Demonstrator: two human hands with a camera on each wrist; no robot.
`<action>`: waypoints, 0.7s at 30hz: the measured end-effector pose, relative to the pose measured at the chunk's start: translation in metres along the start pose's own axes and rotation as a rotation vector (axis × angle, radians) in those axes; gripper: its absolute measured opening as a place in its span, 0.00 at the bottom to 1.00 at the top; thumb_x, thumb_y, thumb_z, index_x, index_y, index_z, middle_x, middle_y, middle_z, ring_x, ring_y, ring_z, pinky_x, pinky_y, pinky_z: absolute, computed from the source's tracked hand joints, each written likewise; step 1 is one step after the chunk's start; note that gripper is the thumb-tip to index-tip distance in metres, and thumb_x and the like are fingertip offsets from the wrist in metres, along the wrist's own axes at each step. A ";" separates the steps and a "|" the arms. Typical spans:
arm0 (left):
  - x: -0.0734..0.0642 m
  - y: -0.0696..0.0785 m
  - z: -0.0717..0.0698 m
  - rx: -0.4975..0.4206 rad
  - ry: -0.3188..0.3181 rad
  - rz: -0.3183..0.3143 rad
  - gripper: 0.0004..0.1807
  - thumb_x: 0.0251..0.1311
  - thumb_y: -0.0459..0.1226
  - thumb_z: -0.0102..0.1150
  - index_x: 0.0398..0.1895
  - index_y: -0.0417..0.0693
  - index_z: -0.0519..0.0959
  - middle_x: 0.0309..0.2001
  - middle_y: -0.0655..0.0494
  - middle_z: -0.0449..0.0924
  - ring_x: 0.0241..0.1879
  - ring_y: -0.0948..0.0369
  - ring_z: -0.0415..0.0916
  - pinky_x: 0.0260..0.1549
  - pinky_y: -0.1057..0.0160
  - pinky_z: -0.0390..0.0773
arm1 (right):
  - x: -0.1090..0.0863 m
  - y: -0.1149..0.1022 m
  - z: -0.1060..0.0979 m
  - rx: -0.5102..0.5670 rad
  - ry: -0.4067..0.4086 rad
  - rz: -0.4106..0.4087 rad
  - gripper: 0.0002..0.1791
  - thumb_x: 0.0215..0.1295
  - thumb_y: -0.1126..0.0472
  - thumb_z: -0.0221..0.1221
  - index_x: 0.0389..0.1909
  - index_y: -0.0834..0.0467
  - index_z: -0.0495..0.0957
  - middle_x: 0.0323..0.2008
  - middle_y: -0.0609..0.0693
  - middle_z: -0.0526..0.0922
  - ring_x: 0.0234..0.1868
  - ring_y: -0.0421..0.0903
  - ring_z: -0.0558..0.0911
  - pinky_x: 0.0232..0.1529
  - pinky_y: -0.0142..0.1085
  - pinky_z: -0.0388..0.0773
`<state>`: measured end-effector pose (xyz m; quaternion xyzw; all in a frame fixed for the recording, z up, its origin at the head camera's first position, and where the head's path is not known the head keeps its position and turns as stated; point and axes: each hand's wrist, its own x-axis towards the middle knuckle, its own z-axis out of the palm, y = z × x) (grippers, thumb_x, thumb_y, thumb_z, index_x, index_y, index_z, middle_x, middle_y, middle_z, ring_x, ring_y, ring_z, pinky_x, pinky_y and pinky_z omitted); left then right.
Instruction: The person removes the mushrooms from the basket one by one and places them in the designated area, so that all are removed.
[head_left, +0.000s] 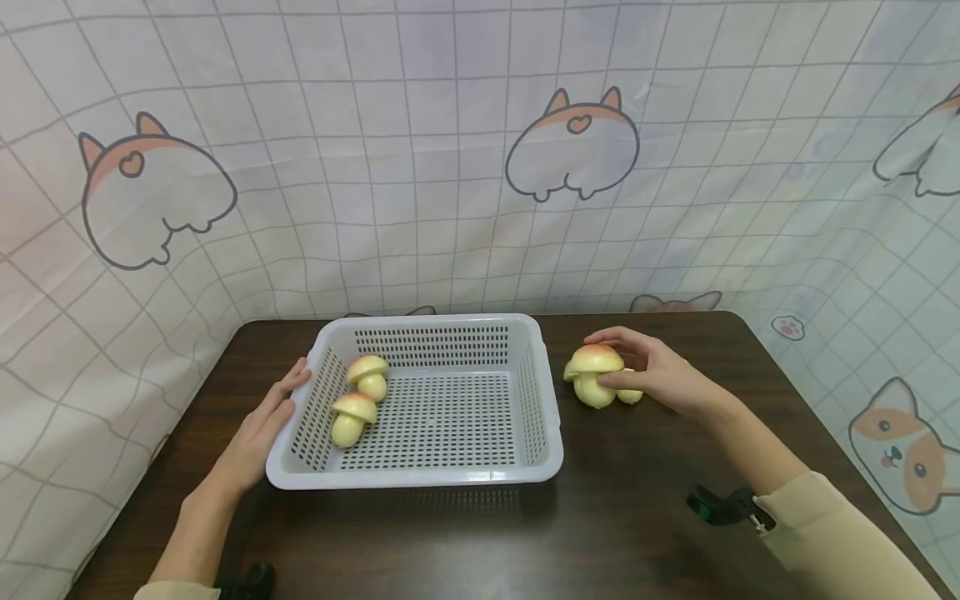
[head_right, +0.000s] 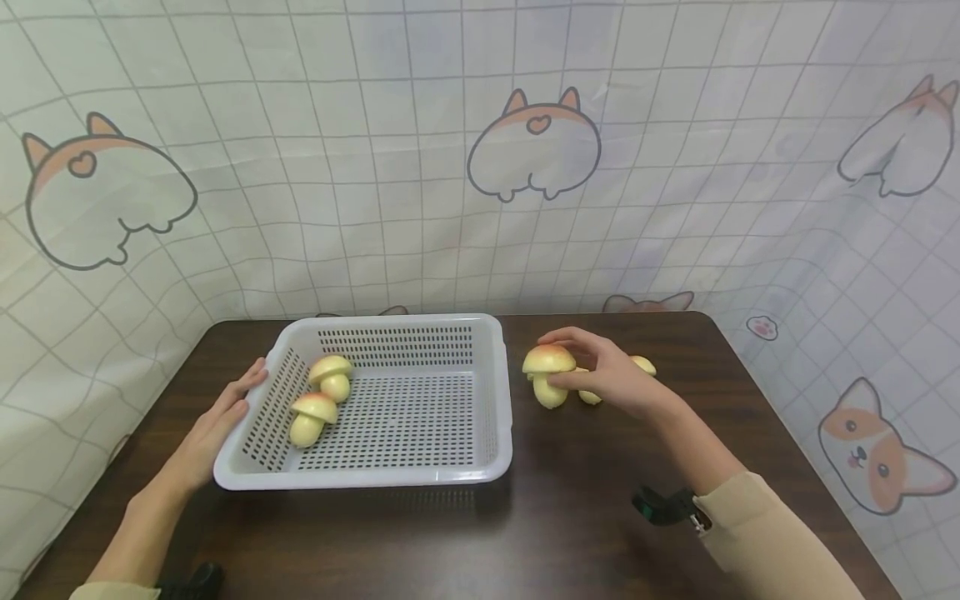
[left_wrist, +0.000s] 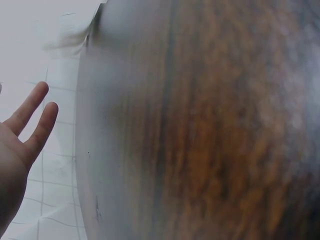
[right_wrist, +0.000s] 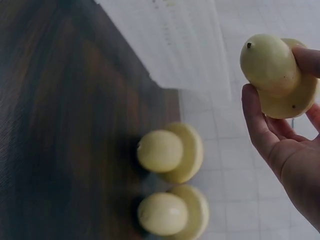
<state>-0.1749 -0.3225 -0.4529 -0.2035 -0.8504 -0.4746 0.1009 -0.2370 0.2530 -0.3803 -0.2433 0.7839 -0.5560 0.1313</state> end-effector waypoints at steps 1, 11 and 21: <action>0.000 0.000 0.000 -0.003 -0.002 0.000 0.25 0.81 0.34 0.37 0.77 0.44 0.62 0.82 0.49 0.48 0.79 0.47 0.45 0.62 0.78 0.53 | -0.002 0.003 -0.001 0.008 0.000 0.000 0.30 0.68 0.64 0.68 0.68 0.57 0.71 0.61 0.58 0.76 0.57 0.56 0.79 0.47 0.44 0.80; -0.001 0.003 0.000 0.019 0.006 -0.006 0.25 0.81 0.34 0.37 0.77 0.44 0.63 0.82 0.49 0.49 0.79 0.51 0.46 0.61 0.78 0.53 | -0.020 0.028 0.002 -0.012 -0.004 0.004 0.29 0.66 0.66 0.68 0.66 0.58 0.71 0.60 0.61 0.73 0.50 0.52 0.82 0.45 0.41 0.81; 0.000 0.002 -0.001 0.002 -0.008 -0.017 0.25 0.81 0.35 0.37 0.78 0.45 0.62 0.82 0.50 0.48 0.79 0.45 0.44 0.61 0.78 0.53 | -0.032 0.051 0.012 -0.116 0.024 0.025 0.30 0.65 0.63 0.70 0.66 0.63 0.71 0.61 0.60 0.72 0.53 0.52 0.80 0.46 0.36 0.78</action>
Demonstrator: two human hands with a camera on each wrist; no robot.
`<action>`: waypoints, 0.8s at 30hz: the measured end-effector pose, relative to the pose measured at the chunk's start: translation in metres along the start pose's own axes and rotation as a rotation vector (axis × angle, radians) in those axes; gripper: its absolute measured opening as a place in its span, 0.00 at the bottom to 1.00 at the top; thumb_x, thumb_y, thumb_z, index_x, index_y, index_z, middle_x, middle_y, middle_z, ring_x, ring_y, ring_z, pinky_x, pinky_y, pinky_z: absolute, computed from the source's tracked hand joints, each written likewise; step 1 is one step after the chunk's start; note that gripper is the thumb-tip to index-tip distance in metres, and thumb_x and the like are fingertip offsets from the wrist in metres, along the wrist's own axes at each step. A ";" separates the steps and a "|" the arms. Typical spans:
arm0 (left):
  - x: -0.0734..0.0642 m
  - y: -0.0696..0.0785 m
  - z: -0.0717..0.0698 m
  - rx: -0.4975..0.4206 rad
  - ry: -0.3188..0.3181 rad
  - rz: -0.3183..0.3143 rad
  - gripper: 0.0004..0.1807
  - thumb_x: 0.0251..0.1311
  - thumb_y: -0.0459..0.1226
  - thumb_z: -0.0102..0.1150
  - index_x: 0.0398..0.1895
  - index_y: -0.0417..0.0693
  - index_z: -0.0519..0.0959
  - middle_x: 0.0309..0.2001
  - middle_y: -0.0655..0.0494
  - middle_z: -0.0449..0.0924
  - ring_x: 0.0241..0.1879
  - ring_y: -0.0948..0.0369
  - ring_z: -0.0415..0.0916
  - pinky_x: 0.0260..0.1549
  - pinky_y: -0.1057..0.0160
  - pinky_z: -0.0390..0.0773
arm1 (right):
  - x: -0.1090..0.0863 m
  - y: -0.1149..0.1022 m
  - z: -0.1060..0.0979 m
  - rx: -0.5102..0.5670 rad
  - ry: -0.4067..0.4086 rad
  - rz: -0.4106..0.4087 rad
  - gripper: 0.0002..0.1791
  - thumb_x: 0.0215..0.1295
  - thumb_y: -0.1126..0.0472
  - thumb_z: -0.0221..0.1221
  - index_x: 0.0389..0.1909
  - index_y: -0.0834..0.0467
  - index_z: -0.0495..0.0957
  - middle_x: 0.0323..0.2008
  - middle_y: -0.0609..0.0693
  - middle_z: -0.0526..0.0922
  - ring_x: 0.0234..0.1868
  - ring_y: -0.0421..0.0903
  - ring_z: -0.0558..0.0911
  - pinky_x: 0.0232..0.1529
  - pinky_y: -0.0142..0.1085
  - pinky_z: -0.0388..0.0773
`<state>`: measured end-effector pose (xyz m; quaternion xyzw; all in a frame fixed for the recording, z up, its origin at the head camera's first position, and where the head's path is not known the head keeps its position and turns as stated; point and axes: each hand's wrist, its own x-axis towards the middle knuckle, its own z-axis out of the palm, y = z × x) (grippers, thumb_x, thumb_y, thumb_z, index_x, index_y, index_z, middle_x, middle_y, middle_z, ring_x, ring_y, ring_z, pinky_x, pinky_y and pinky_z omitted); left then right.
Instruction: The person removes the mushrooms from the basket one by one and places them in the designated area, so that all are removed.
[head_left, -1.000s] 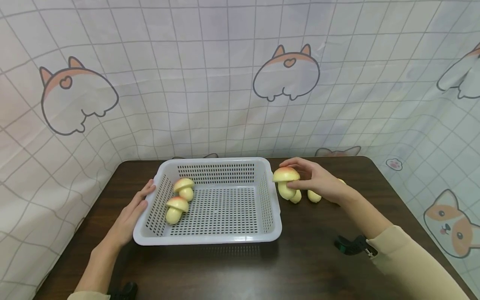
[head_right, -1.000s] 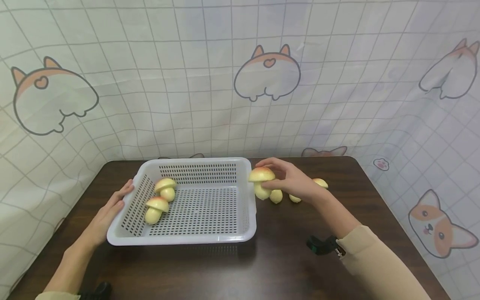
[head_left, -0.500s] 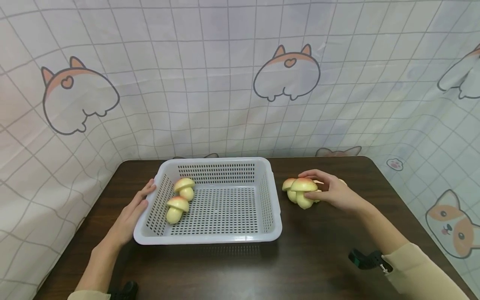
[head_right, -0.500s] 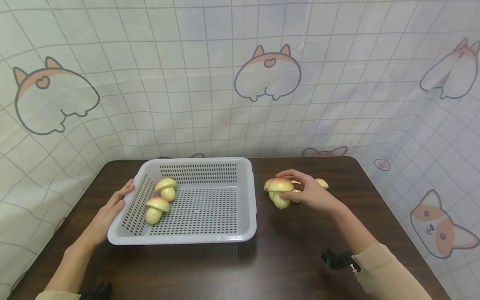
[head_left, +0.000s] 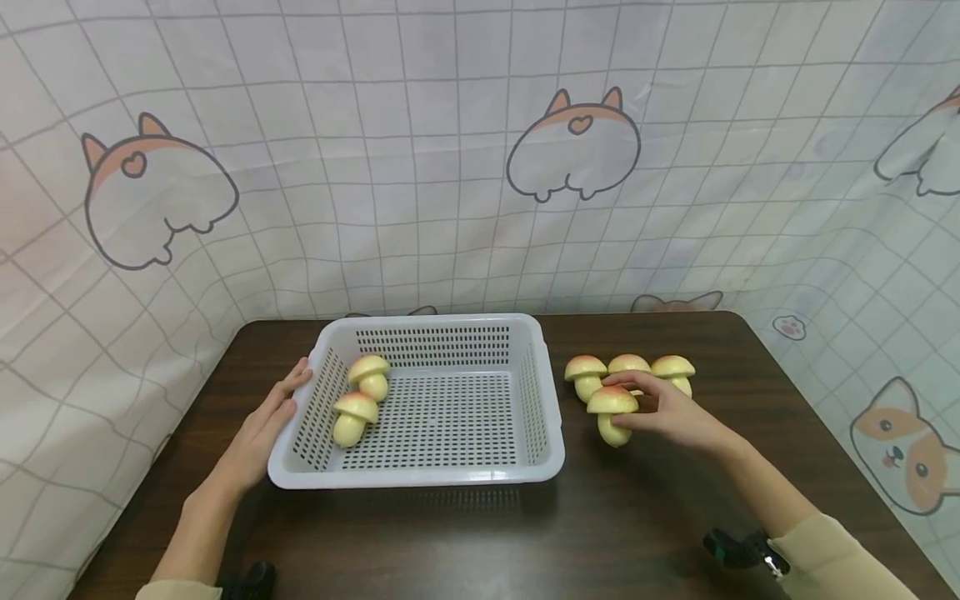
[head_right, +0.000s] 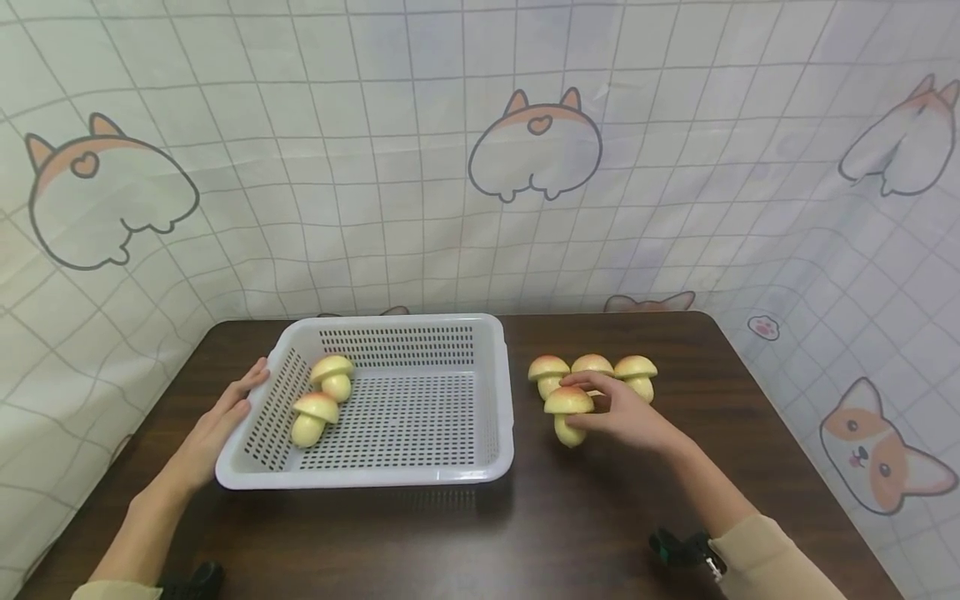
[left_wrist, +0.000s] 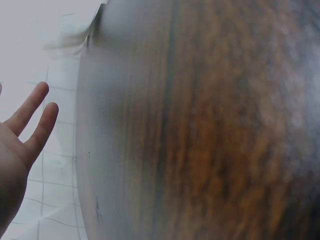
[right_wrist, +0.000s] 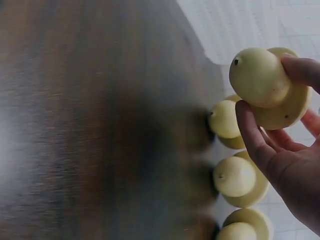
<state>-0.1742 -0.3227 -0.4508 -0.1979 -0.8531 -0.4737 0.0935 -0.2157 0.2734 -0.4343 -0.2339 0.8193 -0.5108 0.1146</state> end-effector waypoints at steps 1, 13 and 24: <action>0.000 0.000 0.000 -0.001 0.001 0.003 0.25 0.81 0.35 0.37 0.78 0.45 0.62 0.82 0.50 0.48 0.79 0.46 0.45 0.61 0.78 0.53 | -0.002 0.002 0.001 -0.015 0.003 0.004 0.30 0.65 0.62 0.70 0.66 0.62 0.72 0.60 0.59 0.74 0.54 0.51 0.80 0.47 0.37 0.78; 0.000 -0.001 0.001 0.002 0.008 -0.005 0.25 0.81 0.35 0.37 0.78 0.45 0.62 0.82 0.51 0.48 0.79 0.47 0.45 0.60 0.78 0.54 | -0.010 0.019 0.012 -0.099 0.005 -0.019 0.29 0.63 0.59 0.72 0.63 0.62 0.75 0.57 0.53 0.81 0.55 0.49 0.79 0.49 0.35 0.74; 0.000 -0.001 0.001 0.004 0.011 -0.005 0.25 0.81 0.35 0.37 0.78 0.46 0.62 0.82 0.52 0.48 0.79 0.47 0.45 0.60 0.78 0.54 | -0.011 0.020 0.012 -0.153 0.003 -0.022 0.30 0.64 0.57 0.72 0.64 0.60 0.75 0.57 0.51 0.82 0.60 0.54 0.78 0.55 0.43 0.74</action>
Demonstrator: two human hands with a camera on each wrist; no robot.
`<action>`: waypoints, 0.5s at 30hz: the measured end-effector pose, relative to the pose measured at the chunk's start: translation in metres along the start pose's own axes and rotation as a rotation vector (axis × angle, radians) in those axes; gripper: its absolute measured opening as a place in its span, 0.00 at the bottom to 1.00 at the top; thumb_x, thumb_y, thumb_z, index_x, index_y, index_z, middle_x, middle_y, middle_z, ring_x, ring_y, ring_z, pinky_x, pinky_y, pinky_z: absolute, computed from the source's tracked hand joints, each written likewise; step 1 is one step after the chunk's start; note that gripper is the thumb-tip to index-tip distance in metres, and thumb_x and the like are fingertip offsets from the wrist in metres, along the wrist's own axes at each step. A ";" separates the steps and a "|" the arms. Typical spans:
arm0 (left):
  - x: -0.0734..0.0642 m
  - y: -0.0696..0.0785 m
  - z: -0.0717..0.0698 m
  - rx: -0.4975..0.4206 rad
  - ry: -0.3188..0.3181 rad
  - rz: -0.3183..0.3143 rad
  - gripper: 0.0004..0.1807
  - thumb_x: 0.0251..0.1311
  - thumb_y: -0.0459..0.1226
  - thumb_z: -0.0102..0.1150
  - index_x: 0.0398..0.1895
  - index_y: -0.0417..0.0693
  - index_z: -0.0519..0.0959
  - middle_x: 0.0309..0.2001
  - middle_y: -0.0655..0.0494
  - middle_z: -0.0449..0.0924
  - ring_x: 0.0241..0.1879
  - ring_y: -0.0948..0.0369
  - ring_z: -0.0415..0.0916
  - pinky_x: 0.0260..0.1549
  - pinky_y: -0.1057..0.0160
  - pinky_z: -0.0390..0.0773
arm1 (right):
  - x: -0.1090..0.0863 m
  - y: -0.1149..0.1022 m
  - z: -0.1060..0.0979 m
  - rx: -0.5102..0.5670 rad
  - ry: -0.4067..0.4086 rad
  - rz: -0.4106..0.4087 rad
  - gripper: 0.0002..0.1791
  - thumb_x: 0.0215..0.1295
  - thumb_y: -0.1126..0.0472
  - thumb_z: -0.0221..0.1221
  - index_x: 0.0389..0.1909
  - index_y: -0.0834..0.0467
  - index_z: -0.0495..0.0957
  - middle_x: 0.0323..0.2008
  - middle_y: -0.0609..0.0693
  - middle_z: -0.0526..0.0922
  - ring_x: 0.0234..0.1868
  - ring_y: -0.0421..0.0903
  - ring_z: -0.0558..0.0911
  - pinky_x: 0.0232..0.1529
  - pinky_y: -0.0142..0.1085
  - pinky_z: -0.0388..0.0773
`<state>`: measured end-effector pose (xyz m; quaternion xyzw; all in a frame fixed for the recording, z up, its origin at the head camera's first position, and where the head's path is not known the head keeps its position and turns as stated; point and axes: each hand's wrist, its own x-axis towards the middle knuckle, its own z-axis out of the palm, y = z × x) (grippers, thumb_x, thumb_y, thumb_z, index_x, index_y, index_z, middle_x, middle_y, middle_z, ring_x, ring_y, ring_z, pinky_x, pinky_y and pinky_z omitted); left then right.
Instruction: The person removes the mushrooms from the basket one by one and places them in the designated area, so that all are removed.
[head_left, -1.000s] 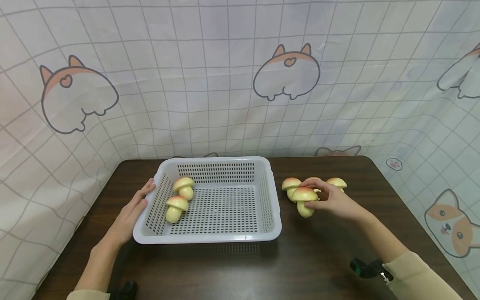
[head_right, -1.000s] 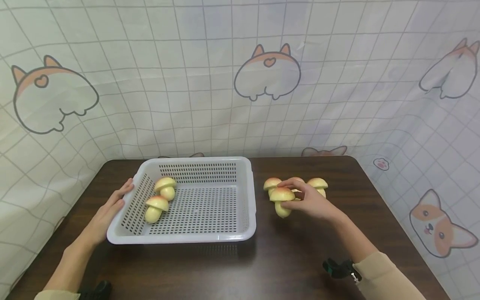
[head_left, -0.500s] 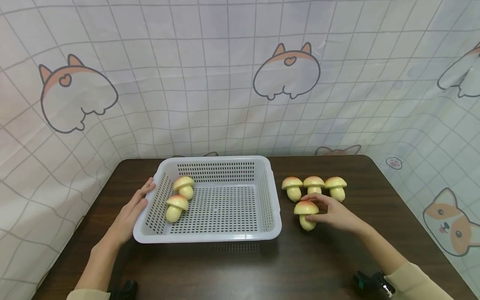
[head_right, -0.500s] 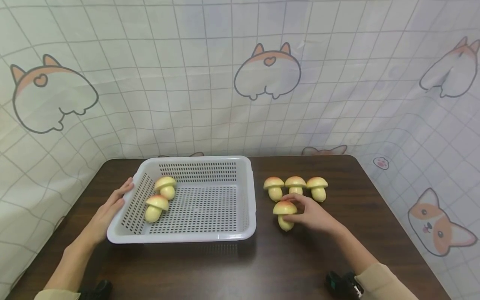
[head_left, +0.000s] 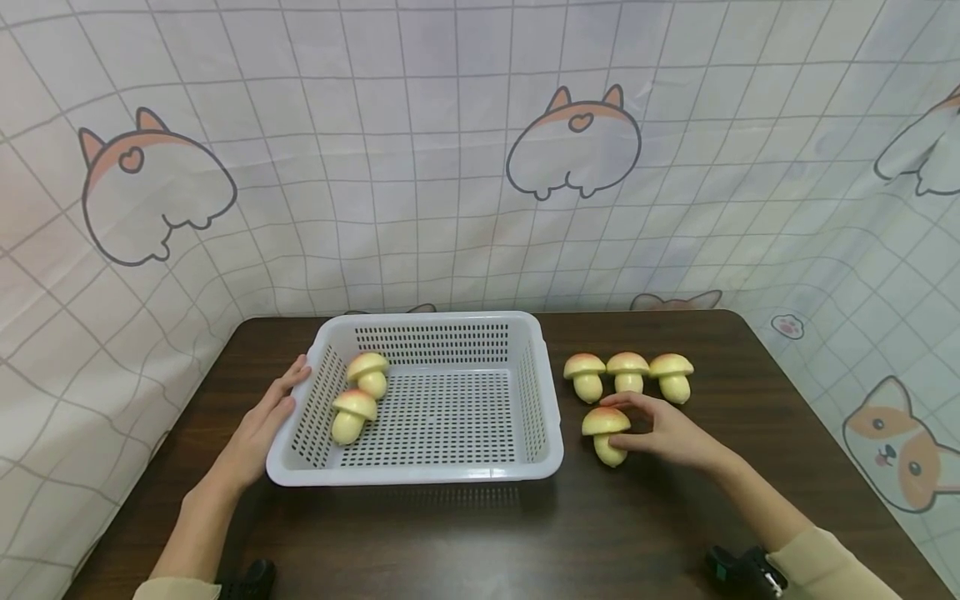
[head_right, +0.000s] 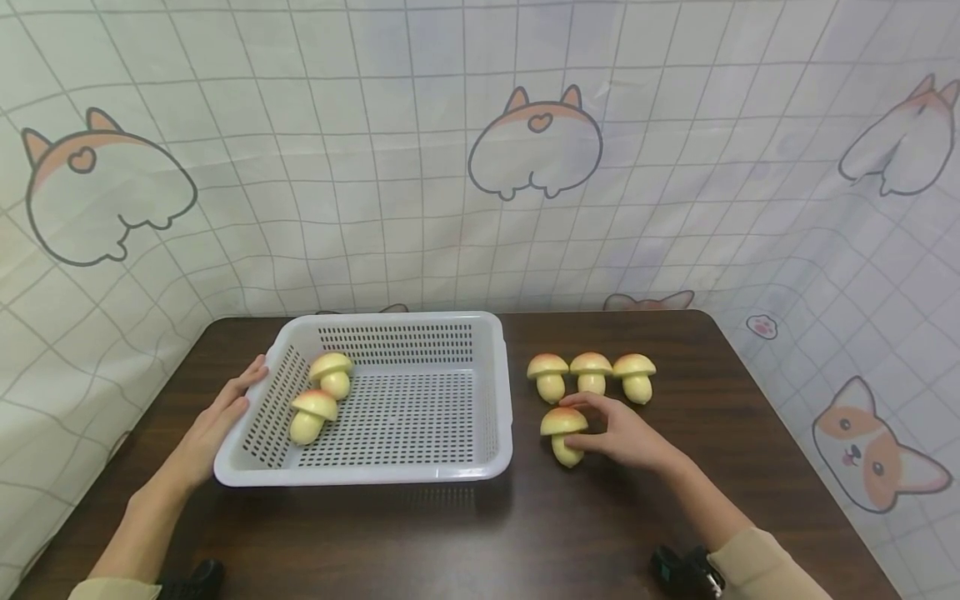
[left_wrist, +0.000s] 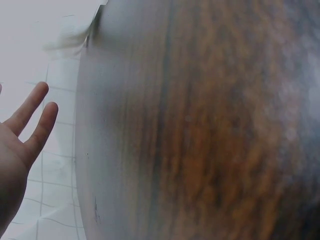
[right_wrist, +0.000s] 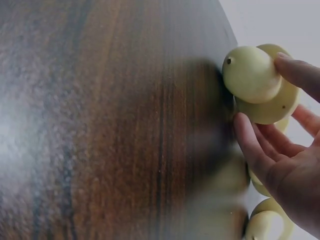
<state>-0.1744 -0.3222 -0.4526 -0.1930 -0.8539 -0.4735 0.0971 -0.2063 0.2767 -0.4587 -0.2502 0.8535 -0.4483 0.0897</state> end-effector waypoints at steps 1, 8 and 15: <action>0.000 0.000 0.000 0.000 0.001 0.001 0.25 0.81 0.35 0.37 0.78 0.46 0.62 0.82 0.52 0.48 0.79 0.47 0.45 0.60 0.78 0.54 | 0.000 0.000 0.000 -0.002 0.002 -0.004 0.30 0.64 0.57 0.72 0.64 0.61 0.75 0.57 0.51 0.82 0.60 0.55 0.78 0.54 0.43 0.75; 0.000 0.001 0.000 0.003 0.004 0.003 0.25 0.81 0.35 0.37 0.78 0.45 0.62 0.82 0.51 0.48 0.79 0.48 0.45 0.60 0.78 0.54 | -0.001 -0.001 -0.002 -0.050 0.022 -0.019 0.31 0.63 0.55 0.73 0.64 0.60 0.75 0.58 0.51 0.81 0.58 0.54 0.79 0.54 0.42 0.74; 0.000 0.002 0.001 -0.003 0.001 -0.004 0.25 0.82 0.35 0.36 0.78 0.45 0.61 0.82 0.52 0.48 0.79 0.46 0.44 0.61 0.78 0.53 | -0.005 -0.004 -0.005 -0.028 0.040 0.004 0.30 0.63 0.56 0.72 0.64 0.59 0.76 0.59 0.52 0.81 0.60 0.57 0.78 0.54 0.52 0.76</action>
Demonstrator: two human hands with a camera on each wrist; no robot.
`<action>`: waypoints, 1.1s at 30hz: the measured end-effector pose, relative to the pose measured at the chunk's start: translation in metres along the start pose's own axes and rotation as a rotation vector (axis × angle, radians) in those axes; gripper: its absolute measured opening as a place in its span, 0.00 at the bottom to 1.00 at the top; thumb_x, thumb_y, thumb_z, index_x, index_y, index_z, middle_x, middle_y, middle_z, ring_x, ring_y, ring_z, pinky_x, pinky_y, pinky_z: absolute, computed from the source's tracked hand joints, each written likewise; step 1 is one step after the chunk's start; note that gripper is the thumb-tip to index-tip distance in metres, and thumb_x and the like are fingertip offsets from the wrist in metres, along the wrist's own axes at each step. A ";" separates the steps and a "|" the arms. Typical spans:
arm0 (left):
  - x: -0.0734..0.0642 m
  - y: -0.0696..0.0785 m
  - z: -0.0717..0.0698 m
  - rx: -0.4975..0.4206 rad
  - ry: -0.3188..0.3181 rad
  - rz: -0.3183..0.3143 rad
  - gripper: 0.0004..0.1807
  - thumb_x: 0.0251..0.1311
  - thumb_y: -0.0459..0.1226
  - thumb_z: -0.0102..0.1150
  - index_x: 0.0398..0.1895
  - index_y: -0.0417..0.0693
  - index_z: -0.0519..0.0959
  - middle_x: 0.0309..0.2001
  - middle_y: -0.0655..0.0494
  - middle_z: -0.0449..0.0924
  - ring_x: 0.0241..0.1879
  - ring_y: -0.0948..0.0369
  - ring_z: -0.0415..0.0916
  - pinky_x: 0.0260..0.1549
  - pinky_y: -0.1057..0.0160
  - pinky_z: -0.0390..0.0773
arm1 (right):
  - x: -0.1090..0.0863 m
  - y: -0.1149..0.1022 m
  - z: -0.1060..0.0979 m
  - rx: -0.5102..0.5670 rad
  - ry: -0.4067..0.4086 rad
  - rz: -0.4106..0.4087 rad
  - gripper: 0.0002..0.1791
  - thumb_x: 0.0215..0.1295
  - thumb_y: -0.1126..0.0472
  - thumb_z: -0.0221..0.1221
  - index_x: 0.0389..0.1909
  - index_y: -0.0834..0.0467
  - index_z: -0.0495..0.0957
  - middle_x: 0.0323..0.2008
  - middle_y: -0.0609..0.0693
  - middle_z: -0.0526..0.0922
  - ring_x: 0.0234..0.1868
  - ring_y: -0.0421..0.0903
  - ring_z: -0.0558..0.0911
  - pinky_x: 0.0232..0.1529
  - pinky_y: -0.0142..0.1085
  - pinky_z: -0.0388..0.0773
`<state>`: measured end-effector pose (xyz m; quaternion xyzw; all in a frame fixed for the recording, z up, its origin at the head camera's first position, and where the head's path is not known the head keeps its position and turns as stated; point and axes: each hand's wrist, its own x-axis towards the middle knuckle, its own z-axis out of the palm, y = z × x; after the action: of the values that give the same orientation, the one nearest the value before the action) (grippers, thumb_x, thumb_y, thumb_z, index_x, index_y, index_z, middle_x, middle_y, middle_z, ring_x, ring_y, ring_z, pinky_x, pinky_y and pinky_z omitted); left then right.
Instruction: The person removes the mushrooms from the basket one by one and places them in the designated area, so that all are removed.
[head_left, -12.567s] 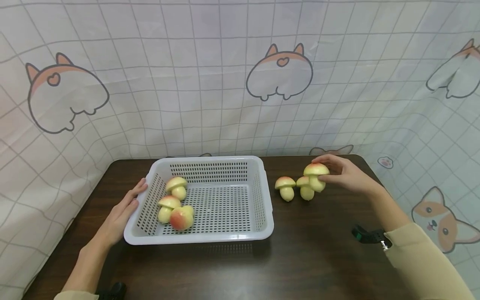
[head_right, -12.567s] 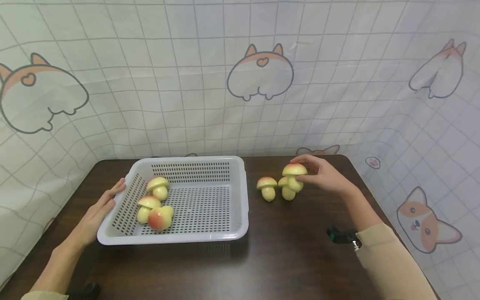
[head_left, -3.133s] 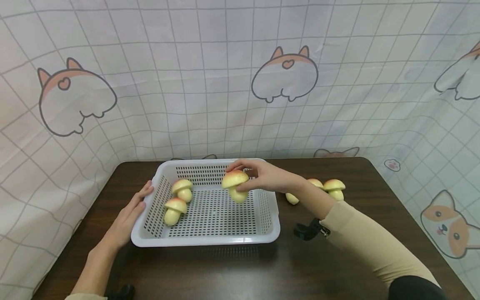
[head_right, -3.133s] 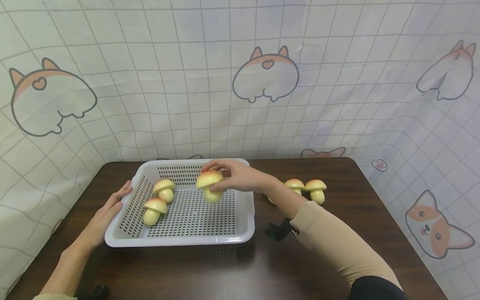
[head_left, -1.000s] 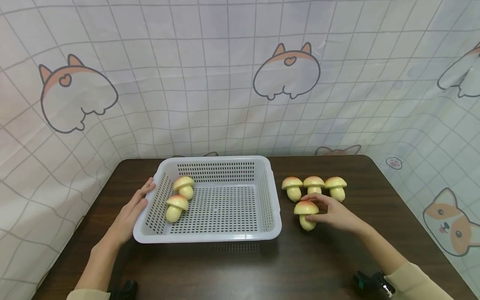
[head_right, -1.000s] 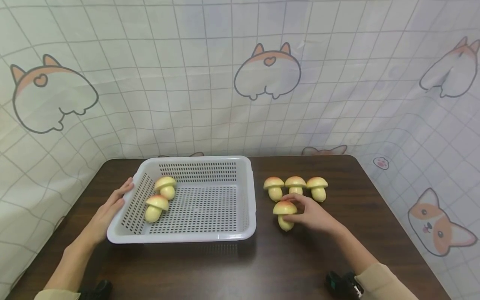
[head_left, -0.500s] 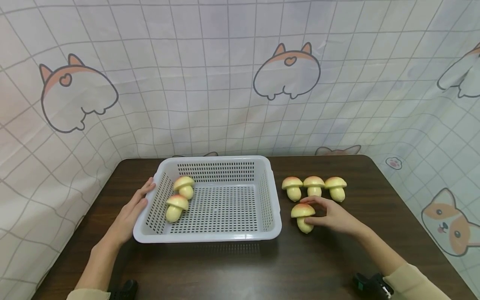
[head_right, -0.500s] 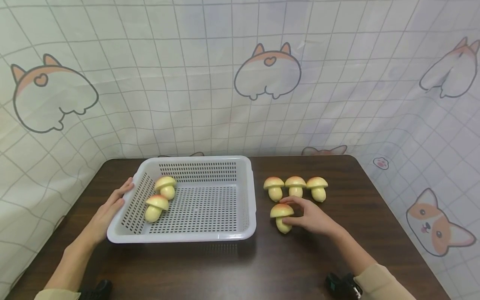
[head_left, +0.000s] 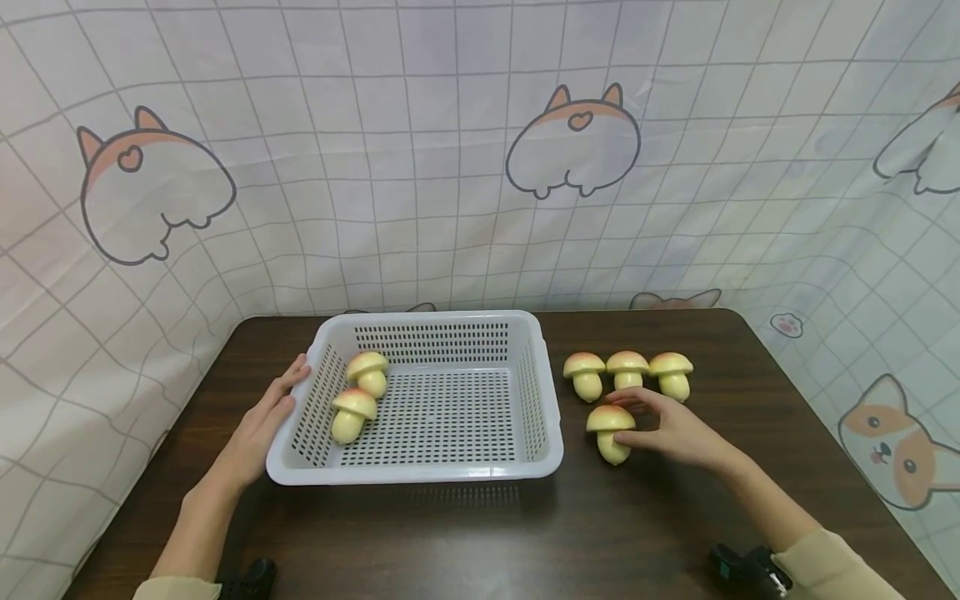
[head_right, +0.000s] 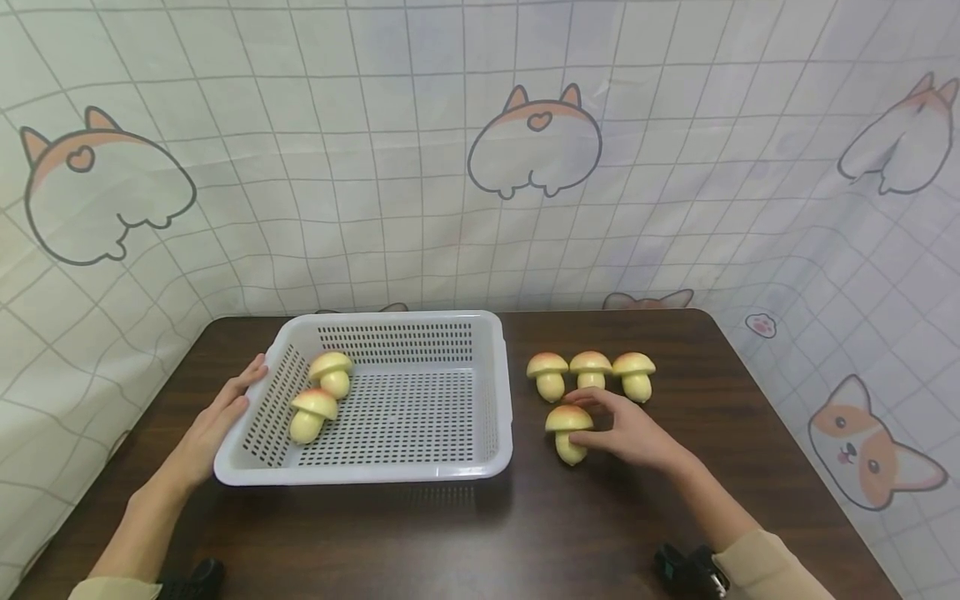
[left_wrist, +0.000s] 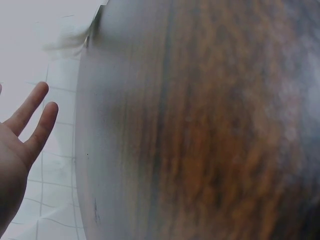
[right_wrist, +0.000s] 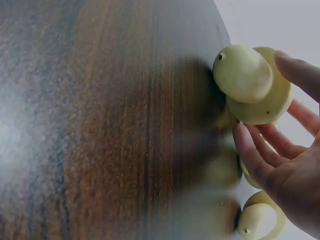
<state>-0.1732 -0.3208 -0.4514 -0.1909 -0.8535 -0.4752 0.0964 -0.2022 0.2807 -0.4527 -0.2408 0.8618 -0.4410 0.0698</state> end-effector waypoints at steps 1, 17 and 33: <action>0.000 0.000 0.000 0.000 0.000 0.000 0.25 0.82 0.35 0.37 0.78 0.45 0.61 0.82 0.51 0.48 0.79 0.46 0.45 0.61 0.78 0.53 | -0.001 0.000 0.000 0.007 -0.001 -0.003 0.30 0.64 0.57 0.72 0.64 0.60 0.76 0.59 0.53 0.81 0.60 0.58 0.77 0.54 0.52 0.77; 0.000 -0.001 -0.001 -0.006 -0.008 0.003 0.25 0.82 0.35 0.36 0.79 0.46 0.61 0.82 0.51 0.47 0.79 0.48 0.44 0.60 0.78 0.53 | 0.001 0.000 0.010 0.030 0.046 -0.023 0.26 0.65 0.60 0.71 0.62 0.59 0.77 0.57 0.52 0.81 0.60 0.58 0.77 0.52 0.46 0.78; 0.001 -0.004 -0.001 -0.015 -0.013 0.012 0.25 0.82 0.35 0.36 0.78 0.45 0.61 0.82 0.51 0.47 0.79 0.47 0.44 0.62 0.78 0.52 | 0.013 0.004 0.018 -0.003 0.088 -0.019 0.24 0.66 0.59 0.70 0.61 0.61 0.78 0.56 0.52 0.83 0.58 0.54 0.79 0.57 0.53 0.73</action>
<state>-0.1760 -0.3231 -0.4536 -0.1997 -0.8493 -0.4799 0.0921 -0.2087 0.2639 -0.4651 -0.2293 0.8624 -0.4506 0.0271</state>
